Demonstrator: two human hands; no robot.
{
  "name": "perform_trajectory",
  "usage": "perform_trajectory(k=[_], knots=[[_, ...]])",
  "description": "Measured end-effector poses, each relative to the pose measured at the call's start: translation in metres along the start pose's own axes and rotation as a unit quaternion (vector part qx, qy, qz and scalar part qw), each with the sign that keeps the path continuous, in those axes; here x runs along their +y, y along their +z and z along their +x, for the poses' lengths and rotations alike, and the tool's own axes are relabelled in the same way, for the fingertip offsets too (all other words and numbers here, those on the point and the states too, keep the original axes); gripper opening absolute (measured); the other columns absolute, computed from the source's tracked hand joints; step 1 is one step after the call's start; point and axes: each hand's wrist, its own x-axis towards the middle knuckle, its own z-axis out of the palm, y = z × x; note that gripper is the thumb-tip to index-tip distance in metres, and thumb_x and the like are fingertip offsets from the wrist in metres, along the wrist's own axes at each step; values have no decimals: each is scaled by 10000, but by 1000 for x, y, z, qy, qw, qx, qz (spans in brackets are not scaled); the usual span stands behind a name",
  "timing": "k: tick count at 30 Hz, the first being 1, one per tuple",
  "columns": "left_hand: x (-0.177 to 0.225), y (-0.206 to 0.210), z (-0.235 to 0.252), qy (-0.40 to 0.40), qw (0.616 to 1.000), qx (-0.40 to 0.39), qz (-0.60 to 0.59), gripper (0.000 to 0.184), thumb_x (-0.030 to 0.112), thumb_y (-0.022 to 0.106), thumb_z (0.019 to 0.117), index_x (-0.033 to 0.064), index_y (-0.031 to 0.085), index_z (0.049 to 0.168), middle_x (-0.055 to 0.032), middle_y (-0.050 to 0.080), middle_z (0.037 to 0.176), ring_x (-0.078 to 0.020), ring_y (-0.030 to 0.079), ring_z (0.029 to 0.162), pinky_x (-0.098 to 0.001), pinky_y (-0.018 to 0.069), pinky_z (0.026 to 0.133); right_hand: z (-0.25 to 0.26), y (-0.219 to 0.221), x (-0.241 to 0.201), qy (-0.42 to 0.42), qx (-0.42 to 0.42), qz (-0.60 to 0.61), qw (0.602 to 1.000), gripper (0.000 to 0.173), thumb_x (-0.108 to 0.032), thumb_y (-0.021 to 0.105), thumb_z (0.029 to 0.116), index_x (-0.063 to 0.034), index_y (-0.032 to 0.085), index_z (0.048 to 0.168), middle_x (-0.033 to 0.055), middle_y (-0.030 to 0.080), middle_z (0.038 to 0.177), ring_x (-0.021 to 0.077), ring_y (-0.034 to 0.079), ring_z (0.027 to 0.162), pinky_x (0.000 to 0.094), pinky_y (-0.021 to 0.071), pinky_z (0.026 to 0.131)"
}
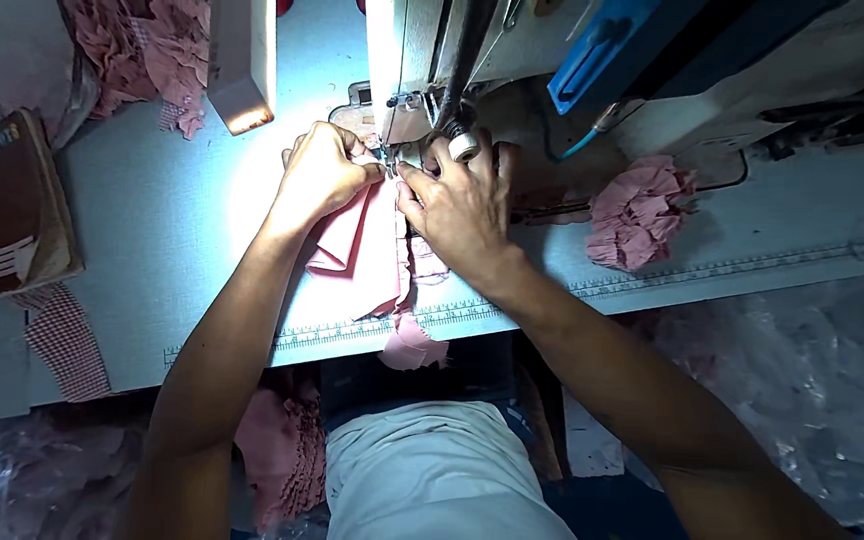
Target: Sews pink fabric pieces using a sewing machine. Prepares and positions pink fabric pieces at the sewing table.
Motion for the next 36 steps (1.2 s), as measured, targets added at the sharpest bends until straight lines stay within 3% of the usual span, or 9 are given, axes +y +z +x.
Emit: perform_trajectory(k=[6, 10, 12, 14, 16, 18, 22, 30, 36], knots=[[6, -7, 7, -20, 999, -27, 21, 364, 440, 765, 879, 114, 650, 767, -63, 613, 760, -246, 586, 771, -525, 440, 699, 5, 1, 5, 16, -5, 36, 999, 351, -404, 464, 1055, -286, 744, 1229, 122, 688, 1273, 397, 545, 1290, 637, 359, 1036], [0, -34, 17, 65, 988, -119, 70, 387, 442, 783, 879, 107, 650, 739, -46, 583, 674, -198, 554, 648, -464, 423, 616, -30, -19, 0, 80, 29, 155, 984, 286, -338, 546, 1048, -183, 746, 1181, 92, 683, 1114, 344, 588, 1088, 543, 441, 855], [6, -41, 11, 79, 982, -45, 164, 415, 437, 823, 830, 49, 704, 916, -165, 662, 890, -343, 624, 884, -609, 441, 779, -50, -29, -8, 101, 11, 184, 978, 311, -409, 561, 1035, -145, 723, 1060, 77, 668, 961, 318, 609, 960, 538, 443, 796], [10, -35, -6, 72, 960, 109, 249, 722, 491, 812, 793, 29, 611, 1310, -290, 541, 1372, -519, 463, 1324, -777, 276, 1058, -58, -29, -16, 123, -18, 189, 974, 407, -524, 575, 1003, -143, 715, 993, 61, 667, 886, 296, 614, 913, 537, 422, 813], [2, -24, -30, 73, 937, 246, 238, 754, 540, 717, 871, 107, 516, 1454, -256, 459, 1508, -521, 416, 1387, -765, 255, 1098, -60, -28, -20, 130, -30, 195, 972, 410, -536, 591, 985, -145, 714, 995, 51, 680, 872, 283, 621, 893, 537, 418, 815], [-10, -13, -64, -17, 937, 304, 170, 642, 633, 555, 954, 117, 603, 1333, -204, 590, 1349, -445, 532, 1267, -654, 413, 993, -59, -27, -24, 135, -30, 208, 968, 363, -494, 602, 980, -152, 721, 996, 45, 690, 878, 271, 631, 886, 538, 428, 819], [-25, 14, -98, -172, 957, 207, 108, 797, 762, 571, 864, 18, 680, 1126, -247, 583, 1235, -461, 527, 1208, -668, 399, 959, -57, -29, -29, 132, -43, 251, 958, 319, -442, 629, 979, -140, 716, 1032, 52, 692, 869, 258, 643, 843, 545, 441, 788], [-12, 14, -100, -147, 970, 187, -42, 482, 480, 643, 964, 56, 578, 1183, -92, 660, 871, -262, 656, 816, -509, 514, 747, -53, -38, -21, 169, -87, 346, 919, 198, -298, 580, 1037, -117, 653, 1064, 55, 628, 744, 234, 609, 647, 469, 465, 572], [-31, 25, -101, -83, 944, 229, -221, 550, 220, 856, 781, 71, 495, 1169, -43, 579, 829, -137, 580, 697, -342, 512, 655, -59, -38, -15, 129, -69, 365, 920, 297, -176, 593, 1004, -117, 566, 1295, 47, 618, 732, 197, 573, 553, 410, 463, 500]])
